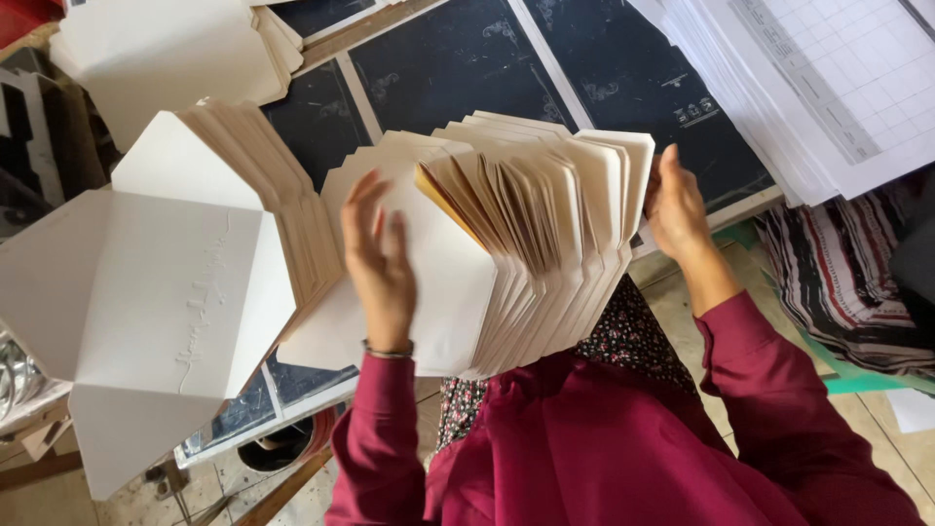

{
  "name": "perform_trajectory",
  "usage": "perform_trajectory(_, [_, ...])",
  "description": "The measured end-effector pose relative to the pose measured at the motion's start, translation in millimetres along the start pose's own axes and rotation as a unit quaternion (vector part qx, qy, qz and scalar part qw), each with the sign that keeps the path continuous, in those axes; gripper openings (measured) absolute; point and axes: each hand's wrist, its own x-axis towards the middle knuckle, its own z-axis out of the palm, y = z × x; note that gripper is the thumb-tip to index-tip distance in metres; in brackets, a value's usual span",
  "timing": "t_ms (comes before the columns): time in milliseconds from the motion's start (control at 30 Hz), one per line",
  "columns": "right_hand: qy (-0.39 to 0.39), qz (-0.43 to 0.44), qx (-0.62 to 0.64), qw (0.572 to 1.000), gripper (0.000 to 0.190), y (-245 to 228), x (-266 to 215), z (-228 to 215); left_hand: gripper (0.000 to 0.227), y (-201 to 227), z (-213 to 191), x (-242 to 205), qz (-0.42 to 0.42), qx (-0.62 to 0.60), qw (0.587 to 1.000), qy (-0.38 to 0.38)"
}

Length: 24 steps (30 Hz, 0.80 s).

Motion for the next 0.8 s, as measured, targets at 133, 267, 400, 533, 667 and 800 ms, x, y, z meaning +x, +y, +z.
perform_trajectory(133, [-0.073, -0.066, -0.159, 0.982, 0.055, -8.9, -22.0, 10.1, 0.063, -52.5, 1.7, -40.2, -0.334, -0.236, 0.912, -0.02])
perform_trajectory(267, [-0.157, -0.136, -0.298, 0.932, 0.07, -16.9, -21.5, 2.4, 0.055, 0.2, 59.6, -35.8, -0.323, -0.26, 0.901, -0.126])
perform_trajectory(400, [-0.179, -0.132, -0.241, 0.945, 0.07, -18.8, -31.6, 11.9, 0.035, -11.3, 109.3, -39.2, -0.199, -0.2, 0.932, -0.227])
perform_trajectory(533, [-0.163, -0.109, -0.247, 0.949, 0.066, -55.5, -63.4, 50.4, 0.036, -8.5, 157.3, -34.5, -0.257, -0.178, 0.904, -0.291])
perform_trajectory(667, [-0.066, -0.068, -0.275, 0.957, 0.069, -38.5, -65.6, 61.2, 0.056, -21.6, 145.8, -10.4, -0.302, -0.402, 0.808, -0.306])
perform_trajectory(800, [0.01, -0.082, -0.301, 0.95, 0.058, -45.2, -76.8, 76.5, 0.052, -79.0, 46.9, 47.9, -0.193, 0.025, 0.965, -0.177])
